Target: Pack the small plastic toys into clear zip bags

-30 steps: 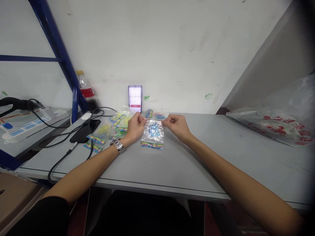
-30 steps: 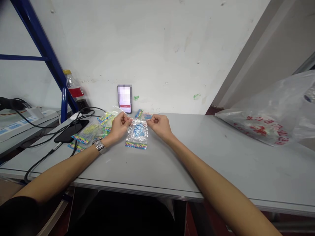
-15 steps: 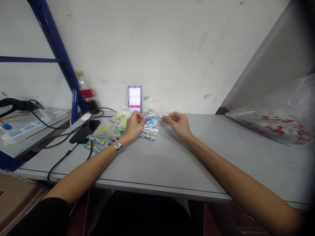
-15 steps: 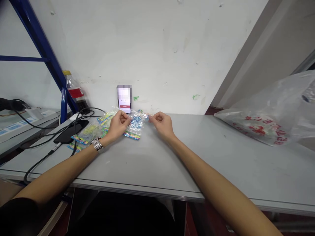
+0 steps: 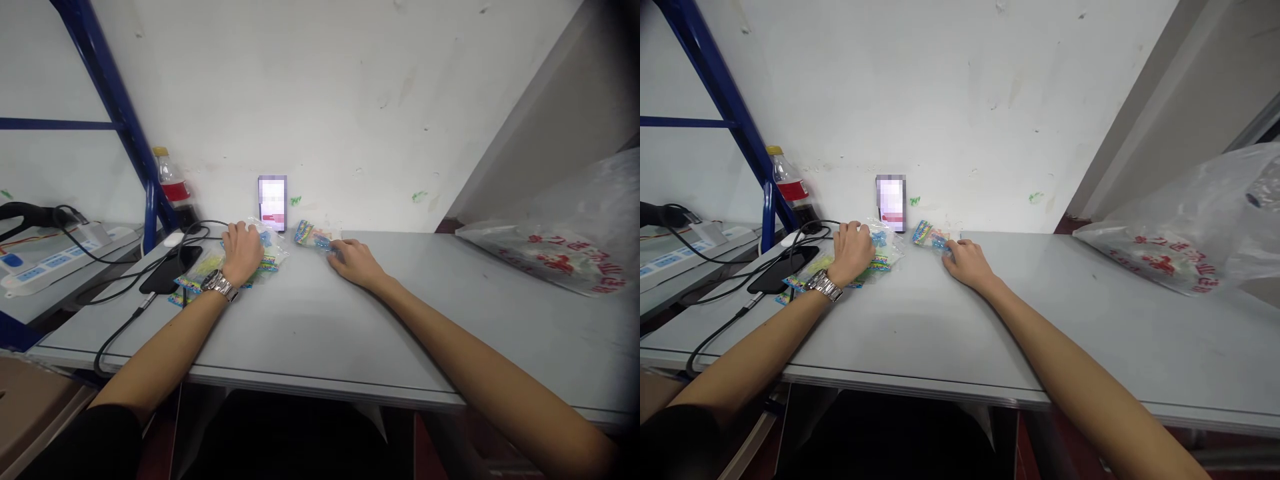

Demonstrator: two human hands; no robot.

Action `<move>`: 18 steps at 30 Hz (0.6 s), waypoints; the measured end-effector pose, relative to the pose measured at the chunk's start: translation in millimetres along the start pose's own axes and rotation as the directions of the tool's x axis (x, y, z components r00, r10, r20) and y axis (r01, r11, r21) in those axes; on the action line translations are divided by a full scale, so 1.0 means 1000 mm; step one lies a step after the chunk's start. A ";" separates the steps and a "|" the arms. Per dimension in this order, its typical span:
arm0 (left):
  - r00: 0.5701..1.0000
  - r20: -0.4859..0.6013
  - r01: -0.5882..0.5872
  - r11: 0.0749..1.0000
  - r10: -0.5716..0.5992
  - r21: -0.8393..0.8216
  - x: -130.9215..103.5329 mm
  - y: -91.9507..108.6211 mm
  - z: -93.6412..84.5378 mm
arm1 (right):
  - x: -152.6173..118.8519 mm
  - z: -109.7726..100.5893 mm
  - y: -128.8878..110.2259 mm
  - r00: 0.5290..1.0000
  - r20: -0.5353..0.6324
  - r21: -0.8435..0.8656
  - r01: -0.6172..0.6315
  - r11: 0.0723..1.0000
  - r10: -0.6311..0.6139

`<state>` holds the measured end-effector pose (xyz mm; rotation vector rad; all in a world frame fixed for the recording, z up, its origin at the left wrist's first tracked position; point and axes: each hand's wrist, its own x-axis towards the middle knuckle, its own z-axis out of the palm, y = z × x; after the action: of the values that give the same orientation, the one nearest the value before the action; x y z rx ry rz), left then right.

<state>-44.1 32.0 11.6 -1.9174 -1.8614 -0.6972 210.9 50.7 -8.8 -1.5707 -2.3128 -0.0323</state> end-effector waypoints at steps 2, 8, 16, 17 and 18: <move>0.992 -0.058 -0.115 0.993 0.116 0.024 -0.004 0.008 -0.003 | 0.000 -0.002 -0.002 1.000 -0.009 -0.039 -0.001 0.999 0.001; 0.832 0.068 -0.544 0.834 0.550 -0.094 -0.015 0.034 0.001 | 0.000 -0.005 -0.006 0.999 -0.017 -0.154 0.025 0.988 -0.028; 0.902 0.189 -0.394 0.919 0.387 -0.003 -0.015 0.018 0.012 | -0.003 -0.012 -0.010 0.999 0.043 -0.217 0.020 0.976 -0.011; 0.910 0.190 -0.375 0.927 0.368 0.005 -0.014 0.016 0.013 | -0.003 -0.011 -0.009 0.999 0.038 -0.203 0.033 0.979 -0.026; 0.917 0.190 -0.360 0.933 0.352 0.010 -0.013 0.015 0.013 | -0.003 -0.010 -0.007 0.999 0.026 -0.178 0.049 0.983 -0.045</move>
<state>-28.2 28.3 -5.4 -2.2745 -1.5419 -0.3675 207.9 42.8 0.9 -1.6058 -2.4222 -0.2412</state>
